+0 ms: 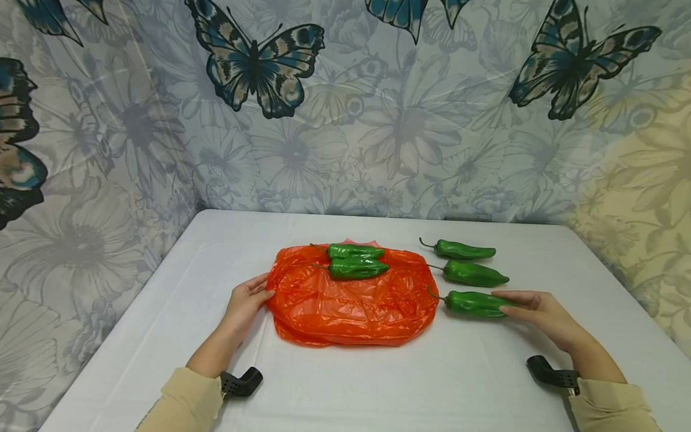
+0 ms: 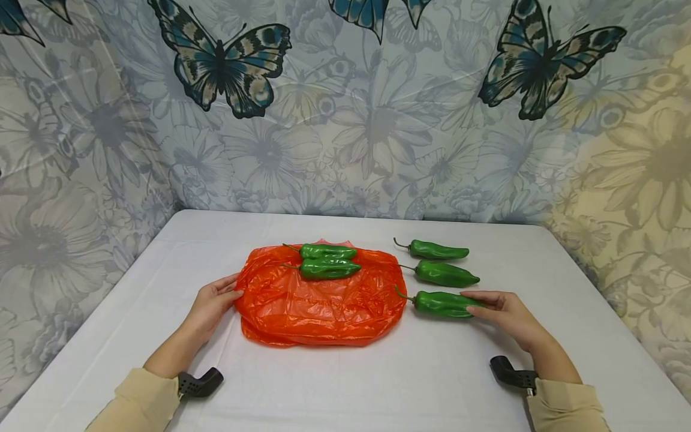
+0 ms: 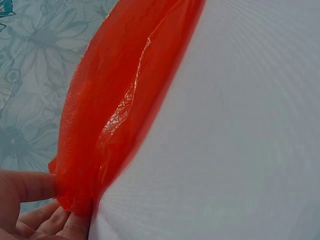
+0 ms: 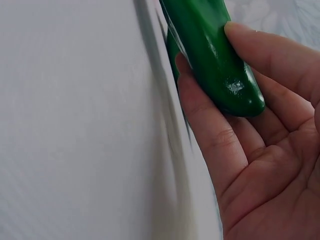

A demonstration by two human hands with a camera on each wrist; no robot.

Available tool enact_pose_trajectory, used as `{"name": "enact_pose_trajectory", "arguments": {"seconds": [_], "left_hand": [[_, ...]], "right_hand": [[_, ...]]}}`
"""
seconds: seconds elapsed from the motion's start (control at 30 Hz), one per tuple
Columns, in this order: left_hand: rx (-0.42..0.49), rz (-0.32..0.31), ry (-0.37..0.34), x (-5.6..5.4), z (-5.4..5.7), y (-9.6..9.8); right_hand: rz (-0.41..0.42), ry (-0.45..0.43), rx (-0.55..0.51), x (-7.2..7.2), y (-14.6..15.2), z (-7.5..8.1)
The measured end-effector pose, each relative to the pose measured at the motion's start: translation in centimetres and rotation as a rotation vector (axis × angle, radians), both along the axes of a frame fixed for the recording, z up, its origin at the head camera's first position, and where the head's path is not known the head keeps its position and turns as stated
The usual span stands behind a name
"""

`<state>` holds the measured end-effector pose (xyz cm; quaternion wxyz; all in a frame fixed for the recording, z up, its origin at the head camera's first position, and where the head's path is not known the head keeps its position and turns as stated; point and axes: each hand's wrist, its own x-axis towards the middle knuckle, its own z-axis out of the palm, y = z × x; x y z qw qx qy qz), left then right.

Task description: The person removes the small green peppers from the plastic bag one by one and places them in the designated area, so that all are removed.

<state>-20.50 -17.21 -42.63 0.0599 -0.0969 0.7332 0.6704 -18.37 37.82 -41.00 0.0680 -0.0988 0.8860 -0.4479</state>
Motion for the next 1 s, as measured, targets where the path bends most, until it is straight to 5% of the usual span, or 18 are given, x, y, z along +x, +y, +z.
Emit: {"name": "enact_pose_trajectory", "arguments": {"seconds": [1.0], "left_hand": [[-0.005, -0.005, -0.002, 0.07, 0.04, -0.03]], "right_hand": [[-0.047, -0.009, 0.045, -0.07, 0.64, -0.25]]}}
